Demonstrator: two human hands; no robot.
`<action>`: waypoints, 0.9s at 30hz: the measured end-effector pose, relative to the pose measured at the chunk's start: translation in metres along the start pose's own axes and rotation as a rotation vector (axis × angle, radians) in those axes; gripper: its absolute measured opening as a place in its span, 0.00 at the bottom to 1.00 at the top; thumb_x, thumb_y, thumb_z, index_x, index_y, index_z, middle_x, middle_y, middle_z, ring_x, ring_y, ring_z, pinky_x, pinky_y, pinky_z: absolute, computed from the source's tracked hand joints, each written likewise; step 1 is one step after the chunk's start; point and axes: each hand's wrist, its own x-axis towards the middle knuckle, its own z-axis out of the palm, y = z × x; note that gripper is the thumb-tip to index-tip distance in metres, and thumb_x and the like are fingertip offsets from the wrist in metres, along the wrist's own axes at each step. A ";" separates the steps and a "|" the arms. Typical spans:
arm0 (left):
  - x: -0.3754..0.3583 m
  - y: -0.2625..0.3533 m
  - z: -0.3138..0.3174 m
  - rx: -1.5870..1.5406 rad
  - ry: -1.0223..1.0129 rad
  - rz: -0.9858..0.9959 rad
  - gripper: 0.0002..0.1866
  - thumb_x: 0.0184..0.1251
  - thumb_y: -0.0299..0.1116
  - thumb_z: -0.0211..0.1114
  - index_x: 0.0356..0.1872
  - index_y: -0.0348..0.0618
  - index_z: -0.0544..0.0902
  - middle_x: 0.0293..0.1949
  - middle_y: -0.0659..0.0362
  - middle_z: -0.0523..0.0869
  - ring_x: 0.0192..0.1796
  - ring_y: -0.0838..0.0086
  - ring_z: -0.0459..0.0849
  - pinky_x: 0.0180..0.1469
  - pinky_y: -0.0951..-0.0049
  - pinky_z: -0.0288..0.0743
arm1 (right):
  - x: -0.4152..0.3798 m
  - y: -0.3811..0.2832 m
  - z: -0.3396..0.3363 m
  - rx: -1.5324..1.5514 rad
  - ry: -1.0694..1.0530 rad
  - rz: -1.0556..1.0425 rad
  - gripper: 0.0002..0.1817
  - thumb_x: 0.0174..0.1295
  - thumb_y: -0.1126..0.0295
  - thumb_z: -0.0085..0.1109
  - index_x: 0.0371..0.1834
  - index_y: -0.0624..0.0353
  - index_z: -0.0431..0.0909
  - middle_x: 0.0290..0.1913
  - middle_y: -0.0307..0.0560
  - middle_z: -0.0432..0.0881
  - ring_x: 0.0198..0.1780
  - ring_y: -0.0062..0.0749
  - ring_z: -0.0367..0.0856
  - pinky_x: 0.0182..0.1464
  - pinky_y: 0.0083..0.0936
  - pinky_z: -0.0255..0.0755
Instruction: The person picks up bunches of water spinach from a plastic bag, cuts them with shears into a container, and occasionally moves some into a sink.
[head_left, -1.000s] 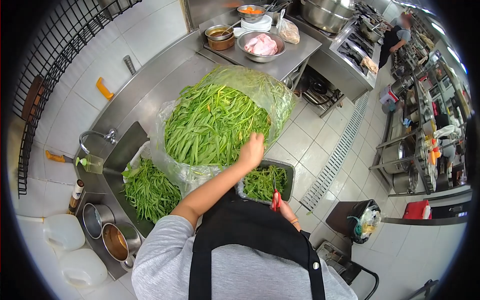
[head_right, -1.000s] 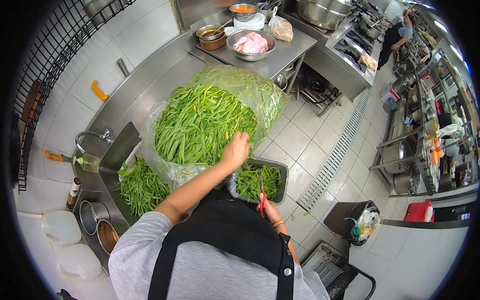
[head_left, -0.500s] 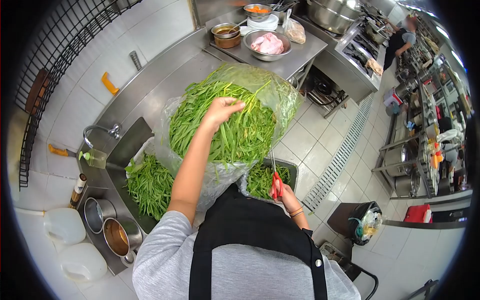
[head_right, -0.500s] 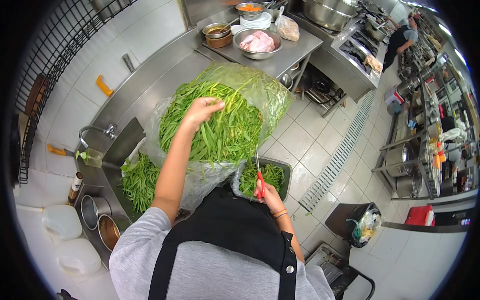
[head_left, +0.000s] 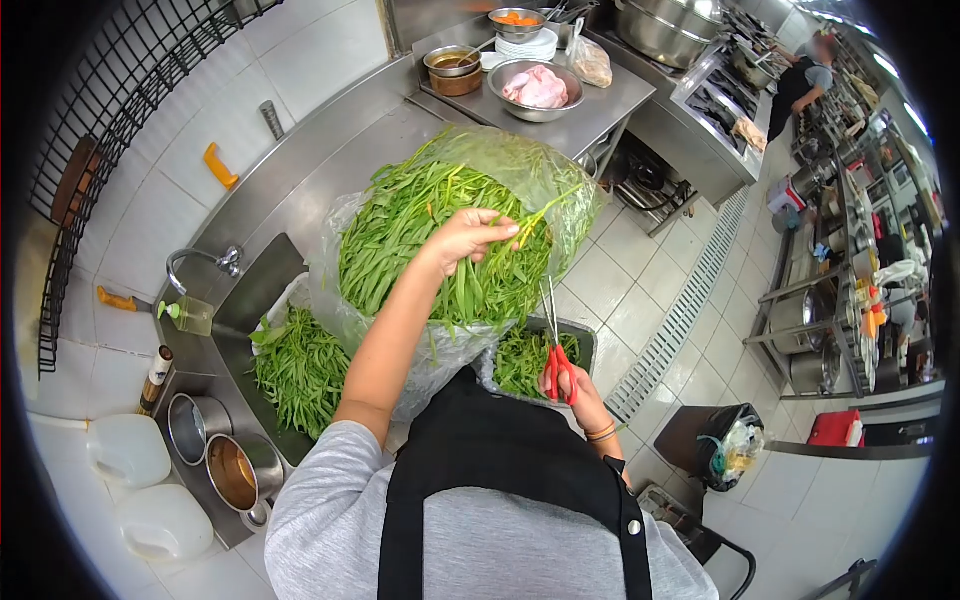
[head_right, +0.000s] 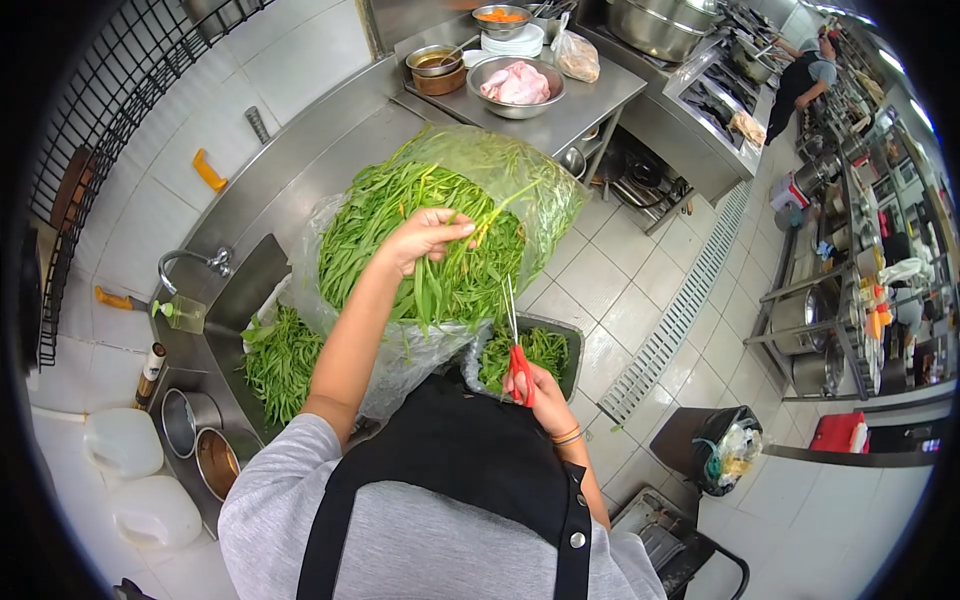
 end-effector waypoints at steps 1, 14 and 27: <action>0.001 -0.003 0.006 0.063 0.007 -0.016 0.09 0.57 0.37 0.66 0.35 0.47 0.78 0.28 0.65 0.83 0.14 0.90 0.57 0.17 0.87 0.50 | -0.002 -0.002 0.000 0.000 0.007 -0.001 0.19 0.64 0.51 0.47 0.30 0.57 0.71 0.28 0.32 0.71 0.25 0.13 0.63 0.28 0.11 0.59; 0.020 -0.034 0.039 0.293 -0.186 -0.089 0.16 0.48 0.34 0.72 0.37 0.42 0.80 0.28 0.70 0.80 0.26 0.91 0.70 0.21 0.87 0.53 | -0.014 -0.007 -0.001 -0.003 0.163 -0.020 0.09 0.62 0.68 0.53 0.26 0.60 0.72 0.22 0.29 0.70 0.24 0.11 0.62 0.27 0.12 0.58; -0.003 -0.063 0.068 0.693 0.095 0.507 0.11 0.42 0.35 0.74 0.26 0.44 0.84 0.29 0.59 0.81 0.35 0.68 0.80 0.41 0.71 0.72 | -0.025 0.003 -0.008 0.052 0.301 0.004 0.14 0.63 0.62 0.53 0.23 0.58 0.72 0.21 0.33 0.71 0.23 0.13 0.65 0.27 0.12 0.59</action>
